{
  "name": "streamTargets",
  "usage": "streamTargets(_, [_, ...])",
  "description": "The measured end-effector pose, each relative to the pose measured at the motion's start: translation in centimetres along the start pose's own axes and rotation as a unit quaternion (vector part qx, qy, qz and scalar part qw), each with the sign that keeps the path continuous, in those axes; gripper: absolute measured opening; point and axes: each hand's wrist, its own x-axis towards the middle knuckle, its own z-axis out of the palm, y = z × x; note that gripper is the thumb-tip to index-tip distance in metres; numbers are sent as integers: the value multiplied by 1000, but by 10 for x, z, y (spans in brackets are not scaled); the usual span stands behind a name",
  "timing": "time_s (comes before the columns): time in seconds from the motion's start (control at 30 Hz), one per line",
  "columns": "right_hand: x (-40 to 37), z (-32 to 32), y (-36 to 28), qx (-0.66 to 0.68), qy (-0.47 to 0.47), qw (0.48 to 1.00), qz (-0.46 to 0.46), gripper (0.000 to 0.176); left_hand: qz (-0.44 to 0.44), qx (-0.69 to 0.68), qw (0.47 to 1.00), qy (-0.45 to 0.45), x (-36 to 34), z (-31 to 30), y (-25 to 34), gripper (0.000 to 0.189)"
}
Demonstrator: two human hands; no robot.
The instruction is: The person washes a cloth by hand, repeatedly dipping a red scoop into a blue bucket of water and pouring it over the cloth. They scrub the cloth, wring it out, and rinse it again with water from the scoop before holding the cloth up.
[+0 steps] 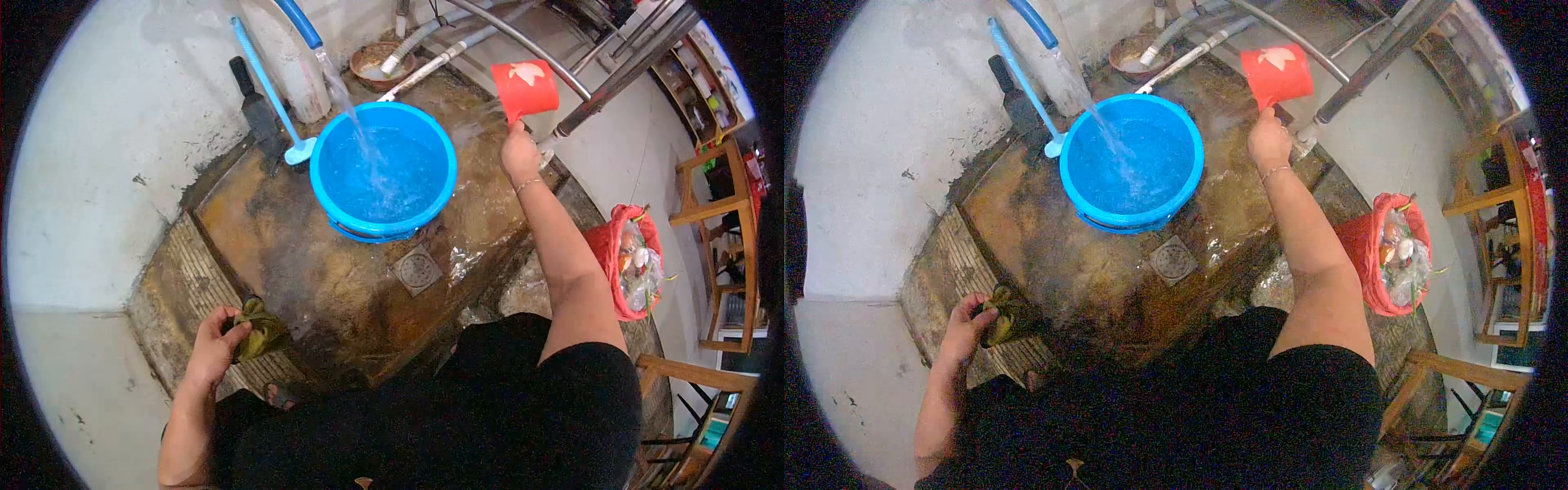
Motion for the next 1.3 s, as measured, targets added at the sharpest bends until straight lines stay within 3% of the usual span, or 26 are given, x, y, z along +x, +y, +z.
streamTargets(0.17, [-34,-33,-4,7,117,975,-187,14,-14,-11,1000,-9,2,-2,0,10])
streamTargets(0.2, [-44,-42,-8,7,116,975,-187,14,-9,-9,1000,-10,2,-3,-1,10])
streamTargets(0.3, [-75,-79,-29,51,64,978,-192,12,-7,-10,1000,-9,2,-3,2,9])
streamTargets(0.37, [-91,-103,-46,9,-72,960,-271,16,-13,-14,1000,-7,2,-2,3,9])
streamTargets(0.4, [-95,-101,-55,8,-73,960,-271,16,-18,-19,1000,-6,3,-1,3,8])
streamTargets(0.47, [-101,-96,-72,-97,-191,924,-318,18,-23,-22,999,-7,4,-1,1,8])
streamTargets(0.57, [-109,-44,-86,-39,-117,912,-390,15,6,4,1000,-3,4,1,1,8])
streamTargets(0.7, [-119,-8,-111,-41,-119,905,-406,18,-20,-7,1000,-3,2,2,3,9])
streamTargets(0.77, [-121,5,-118,-218,-136,836,-485,19,-21,-27,999,-7,1,1,0,9])
streamTargets(0.9, [-109,4,-126,-135,-231,832,-485,21,7,4,1000,-5,2,-3,-11,10])
streamTargets(0.97, [-98,2,-128,-57,-320,862,-388,23,13,7,1000,-7,1,-2,-10,9])
streamTargets(1.07, [-91,4,-118,19,-310,896,-316,24,-5,-7,1000,3,-5,1,-4,9])
streamTargets(1.2, [-79,2,-95,93,-310,888,-327,24,5,-7,1000,-7,-6,-1,-1,9])
streamTargets(1.27, [-86,-43,-89,233,-456,845,-152,20,5,-2,1000,-19,-7,0,0,9])
streamTargets(1.3, [-89,-54,-83,232,-457,845,-150,20,1,-8,1000,-6,-8,2,3,8])
